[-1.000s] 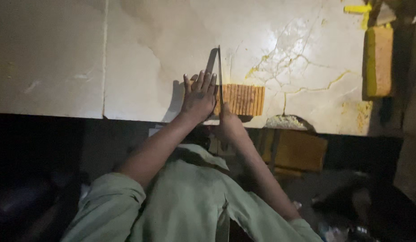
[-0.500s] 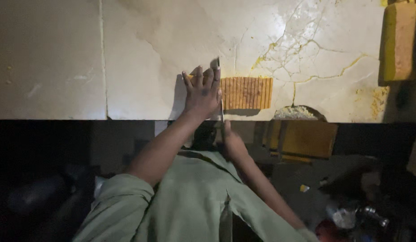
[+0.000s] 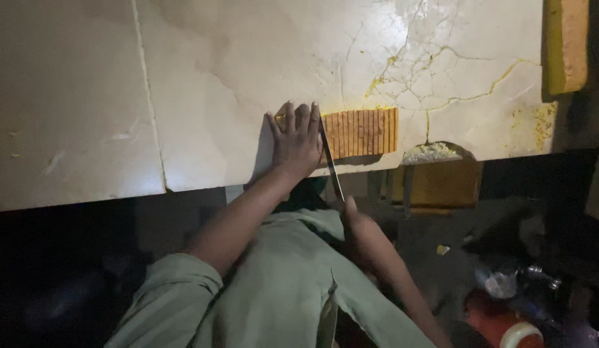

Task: The person slices a rectangular yellow food block into thin strips using a long knife on a white countertop. They then remove a larger block from a metal tray, flip it, and continue slicing it into strips.

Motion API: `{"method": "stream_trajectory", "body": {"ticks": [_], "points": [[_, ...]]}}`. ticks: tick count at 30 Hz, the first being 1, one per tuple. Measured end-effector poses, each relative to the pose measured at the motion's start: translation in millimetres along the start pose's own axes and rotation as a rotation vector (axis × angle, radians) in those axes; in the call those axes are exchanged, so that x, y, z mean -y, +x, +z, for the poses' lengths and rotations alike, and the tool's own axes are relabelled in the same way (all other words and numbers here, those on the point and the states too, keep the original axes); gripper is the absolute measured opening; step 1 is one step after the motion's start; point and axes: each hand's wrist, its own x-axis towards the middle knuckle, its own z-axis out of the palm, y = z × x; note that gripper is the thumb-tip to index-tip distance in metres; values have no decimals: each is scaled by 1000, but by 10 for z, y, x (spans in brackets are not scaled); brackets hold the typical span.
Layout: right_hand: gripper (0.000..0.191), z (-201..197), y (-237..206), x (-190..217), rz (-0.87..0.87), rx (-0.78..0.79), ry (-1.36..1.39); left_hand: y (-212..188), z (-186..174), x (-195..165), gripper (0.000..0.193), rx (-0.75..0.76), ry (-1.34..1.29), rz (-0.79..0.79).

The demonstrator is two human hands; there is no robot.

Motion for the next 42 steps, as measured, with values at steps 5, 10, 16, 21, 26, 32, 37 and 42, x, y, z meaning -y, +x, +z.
{"method": "stream_trajectory", "body": {"ticks": [5,10,16,21,26,32,37,42], "points": [[75,373,515,-309,337,-44,614,35,83,-8,75,-5,-4,-18],[65,-23,1063,67,-198,-229,-115,10,48,63,72,-130,-56,20],[66,-229,639,561,-105,-156,-100,-37,9,122,70,-90,-67,-1],[58,255,74,-170,-74,-3,146,-9,27,118,72,-52,-29,25],[55,441,821,-136,-68,-149,-136,-42,-7,124,75,-105,-78,25],[57,-255,1006,614,66,-52,386,-48,-54,227,70,-240,-45,100],[86,-38,281,309,-224,-86,-128,-56,-25,260,70,-181,-107,78],[45,522,213,-318,-148,-19,7,-74,23,243,72,-179,-129,63]]}}
